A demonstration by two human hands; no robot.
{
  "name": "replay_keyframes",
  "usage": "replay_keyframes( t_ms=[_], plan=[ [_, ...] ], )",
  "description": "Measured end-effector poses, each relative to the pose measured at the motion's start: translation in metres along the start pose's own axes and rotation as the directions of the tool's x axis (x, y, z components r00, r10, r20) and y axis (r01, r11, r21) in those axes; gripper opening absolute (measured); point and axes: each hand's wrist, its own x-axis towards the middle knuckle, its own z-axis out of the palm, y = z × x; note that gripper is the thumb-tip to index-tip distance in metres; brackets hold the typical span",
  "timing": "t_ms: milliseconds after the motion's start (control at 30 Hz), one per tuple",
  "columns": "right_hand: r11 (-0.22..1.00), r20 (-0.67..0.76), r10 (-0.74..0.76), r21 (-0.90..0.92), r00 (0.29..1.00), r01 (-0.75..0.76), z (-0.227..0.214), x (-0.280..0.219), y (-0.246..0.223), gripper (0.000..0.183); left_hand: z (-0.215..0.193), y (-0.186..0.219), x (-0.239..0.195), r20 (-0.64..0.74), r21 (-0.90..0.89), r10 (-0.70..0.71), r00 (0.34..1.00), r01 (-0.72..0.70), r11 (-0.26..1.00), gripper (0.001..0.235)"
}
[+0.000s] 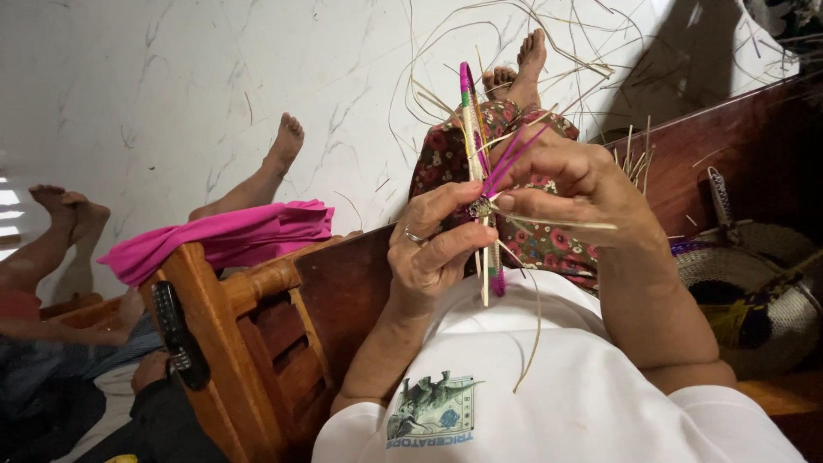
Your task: The person sits on the floor and weaves a basket using natural fibers and colored plastic strips. They trim excess material with a knife, then interlace the strips around a central bundle to form the basket's base.
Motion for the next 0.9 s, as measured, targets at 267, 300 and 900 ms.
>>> replay_keyframes(
  t_ms=[267, 300, 900],
  plan=[
    [0.970, 0.010, 0.136, 0.201, 0.991, -0.135, -0.003, -0.010, 0.006, 0.011, 0.002, 0.006, 0.003, 0.020, -0.043, -0.006, 1.000, 0.006, 0.999, 0.015],
    [0.964, 0.007, 0.138, 0.230, 0.990, -0.136, -0.004, -0.011, 0.006, 0.011, 0.002, 0.008, 0.003, 0.028, -0.052, -0.021, 0.999, 0.023, 0.998, 0.014],
    [0.982, 0.185, 0.154, -0.133, 0.970, -0.131, -0.023, -0.011, -0.044, 0.008, -0.001, 0.034, 0.005, 0.187, -0.025, -0.006, 0.982, 0.011, 1.000, 0.009]
  ],
)
